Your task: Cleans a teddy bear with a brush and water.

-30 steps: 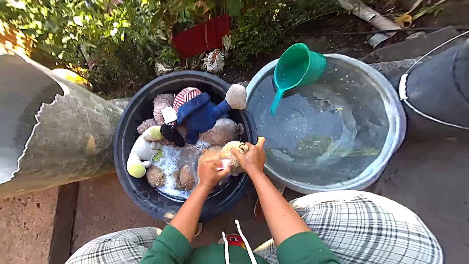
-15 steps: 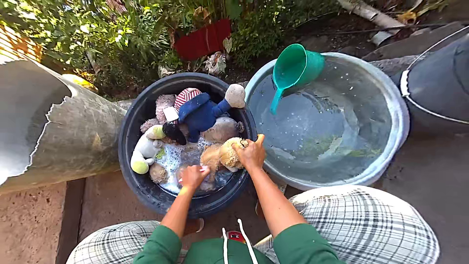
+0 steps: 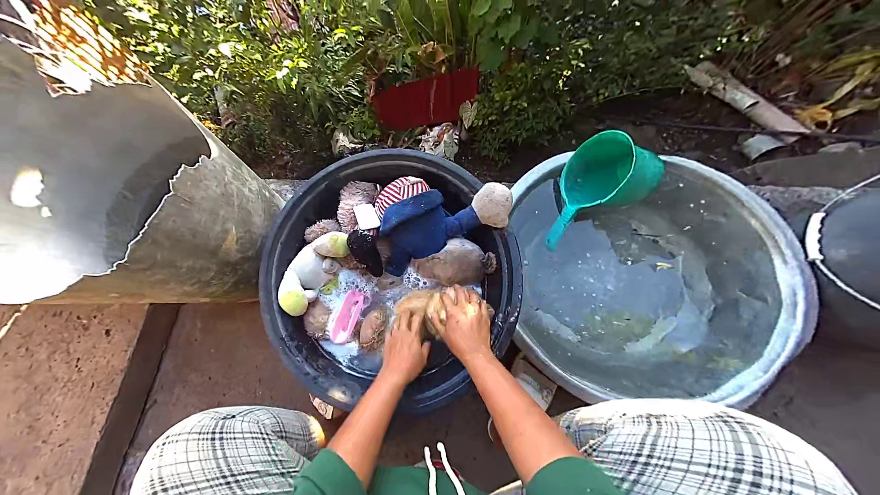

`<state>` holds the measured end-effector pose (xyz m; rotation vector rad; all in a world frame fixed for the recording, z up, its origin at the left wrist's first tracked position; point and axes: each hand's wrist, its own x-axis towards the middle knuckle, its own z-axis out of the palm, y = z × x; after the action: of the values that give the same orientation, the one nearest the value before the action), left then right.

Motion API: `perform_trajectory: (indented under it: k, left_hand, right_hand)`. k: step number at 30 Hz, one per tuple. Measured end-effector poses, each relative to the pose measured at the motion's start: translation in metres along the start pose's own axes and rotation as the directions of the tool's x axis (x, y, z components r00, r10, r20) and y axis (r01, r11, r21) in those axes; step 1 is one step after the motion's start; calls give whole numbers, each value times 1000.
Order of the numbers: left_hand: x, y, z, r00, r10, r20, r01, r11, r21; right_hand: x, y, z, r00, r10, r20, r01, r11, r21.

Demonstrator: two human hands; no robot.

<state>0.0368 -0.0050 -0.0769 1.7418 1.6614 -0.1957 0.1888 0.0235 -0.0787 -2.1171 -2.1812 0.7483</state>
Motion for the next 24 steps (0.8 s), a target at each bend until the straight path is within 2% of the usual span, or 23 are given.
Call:
perform_trajectory:
  k: [2, 5, 8, 10, 11, 13, 15, 17, 19, 21, 24]
  left_hand:
    - [14, -12, 30, 1000, -10, 29, 10, 1000, 6]
    - [38, -29, 20, 982, -129, 136, 119, 990, 75]
    - [63, -35, -1, 928, -247, 278, 219, 967, 129]
    - [74, -32, -5, 898, -308, 315, 268, 949, 164]
    - [72, -29, -1, 901, -325, 288, 296, 945, 142]
    - [59, -26, 13, 931, -339, 136, 340, 940, 14]
    - [43, -28, 26, 960, -281, 5, 281, 959, -16]
    - [28, -37, 22, 973, -227, 40, 228, 973, -46]
    - [18, -59, 4, 991, -117, 61, 130, 950, -283]
    - [13, -83, -8, 997, -46, -66, -3, 804, -595]
    - [4, -78, -29, 978, -91, -186, -135, 399, -907]
  right_hand:
    - [6, 1, -9, 968, 46, 248, -45, 999, -11]
    - [15, 0, -11, 886, 107, 451, -100, 994, -40]
    - [22, -6, 3, 861, 169, 479, -173, 984, -36]
    - [23, -10, 13, 861, 199, 469, -205, 978, -38]
    - [20, -12, 16, 862, 210, 460, -214, 976, -45]
    - [13, -15, 19, 873, 207, 441, -196, 978, -69]
    - [9, -18, 13, 876, 192, 443, -167, 981, -97]
    - [5, -20, -3, 867, 185, 463, -168, 983, -79]
    - [3, -15, -28, 872, 179, 455, -230, 971, 59]
    - [0, -7, -44, 887, 193, 421, -346, 879, 327]
    - [-13, -7, -64, 905, 222, 362, -417, 630, 655]
